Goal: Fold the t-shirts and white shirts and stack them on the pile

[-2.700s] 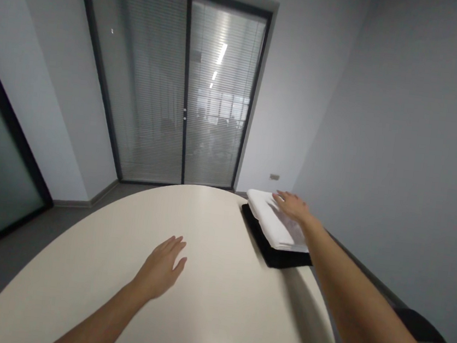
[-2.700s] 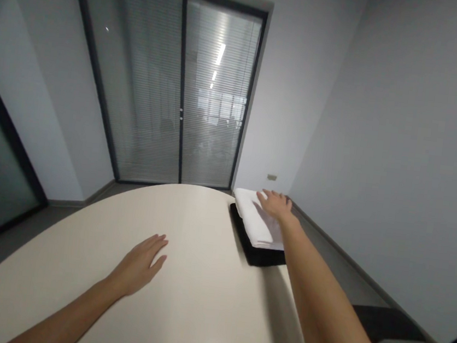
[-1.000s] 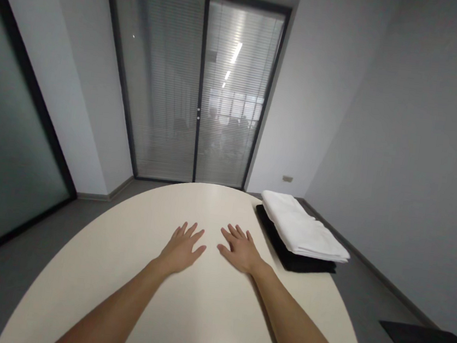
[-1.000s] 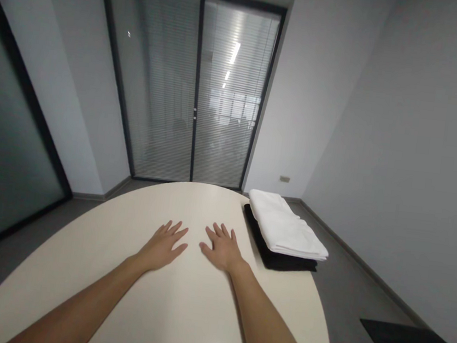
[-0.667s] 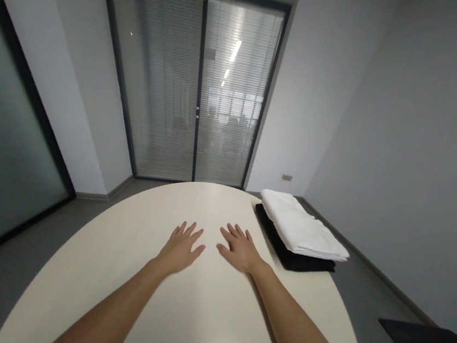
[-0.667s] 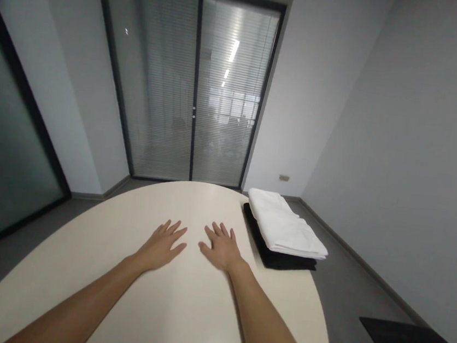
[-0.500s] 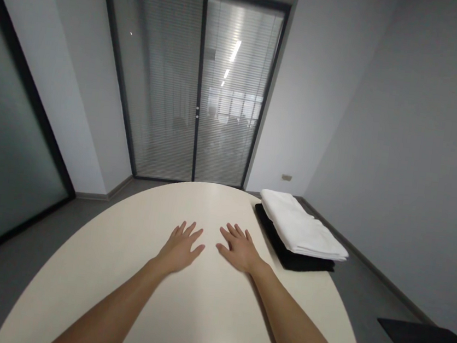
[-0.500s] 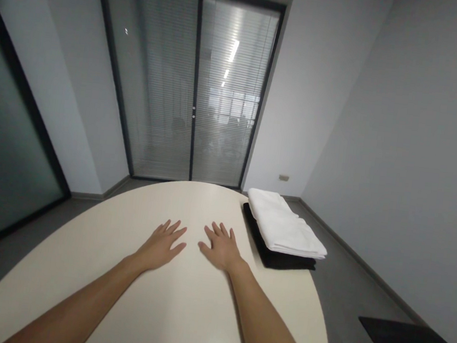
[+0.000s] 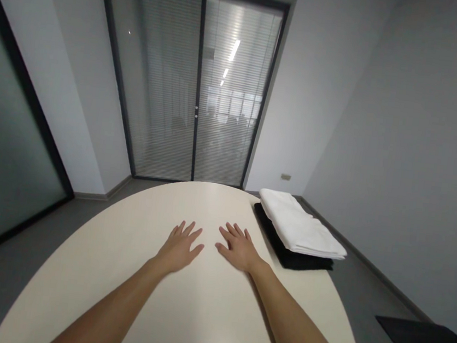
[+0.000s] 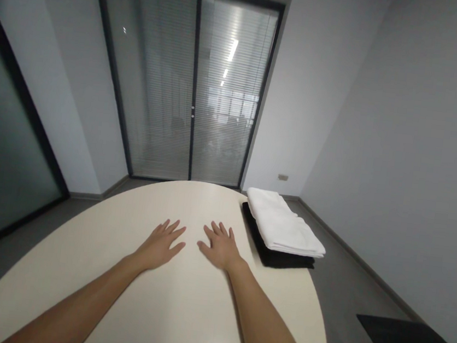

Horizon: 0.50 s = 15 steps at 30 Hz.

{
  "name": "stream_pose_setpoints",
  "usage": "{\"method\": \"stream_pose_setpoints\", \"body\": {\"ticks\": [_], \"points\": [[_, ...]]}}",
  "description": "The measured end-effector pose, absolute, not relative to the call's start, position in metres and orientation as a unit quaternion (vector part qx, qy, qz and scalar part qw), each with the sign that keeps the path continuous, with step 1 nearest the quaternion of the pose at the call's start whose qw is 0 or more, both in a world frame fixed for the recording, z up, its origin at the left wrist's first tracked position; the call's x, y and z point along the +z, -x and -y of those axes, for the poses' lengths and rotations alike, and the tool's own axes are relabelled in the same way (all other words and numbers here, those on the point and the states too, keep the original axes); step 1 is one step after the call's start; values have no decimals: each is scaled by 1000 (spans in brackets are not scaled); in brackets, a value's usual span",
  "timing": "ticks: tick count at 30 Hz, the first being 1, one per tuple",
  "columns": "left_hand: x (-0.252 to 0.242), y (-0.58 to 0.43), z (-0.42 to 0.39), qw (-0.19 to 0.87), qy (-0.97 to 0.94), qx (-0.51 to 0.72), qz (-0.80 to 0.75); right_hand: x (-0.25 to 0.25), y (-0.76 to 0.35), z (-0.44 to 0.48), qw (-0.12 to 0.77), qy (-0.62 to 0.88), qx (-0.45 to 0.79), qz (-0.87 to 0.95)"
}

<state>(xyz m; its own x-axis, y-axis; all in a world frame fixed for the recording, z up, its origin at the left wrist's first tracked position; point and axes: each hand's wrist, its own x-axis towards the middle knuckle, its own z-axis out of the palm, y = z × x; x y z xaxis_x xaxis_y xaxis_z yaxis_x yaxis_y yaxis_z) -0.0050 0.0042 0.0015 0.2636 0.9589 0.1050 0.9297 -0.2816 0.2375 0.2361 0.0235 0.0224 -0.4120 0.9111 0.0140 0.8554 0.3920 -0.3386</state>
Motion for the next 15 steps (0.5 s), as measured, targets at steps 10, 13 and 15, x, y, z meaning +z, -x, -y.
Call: {"method": "stream_pose_setpoints", "body": {"ticks": [10,13,15], "points": [[-2,6,-6,72,-792,120,-594,22,-236,-24,98,534,138,829],[-2,6,-6,71,-793,121,-593,21,-236,-24,97,534,137,829],[-2,6,-5,69,-792,121,-594,22,-236,-23,97,535,136,828]]}}
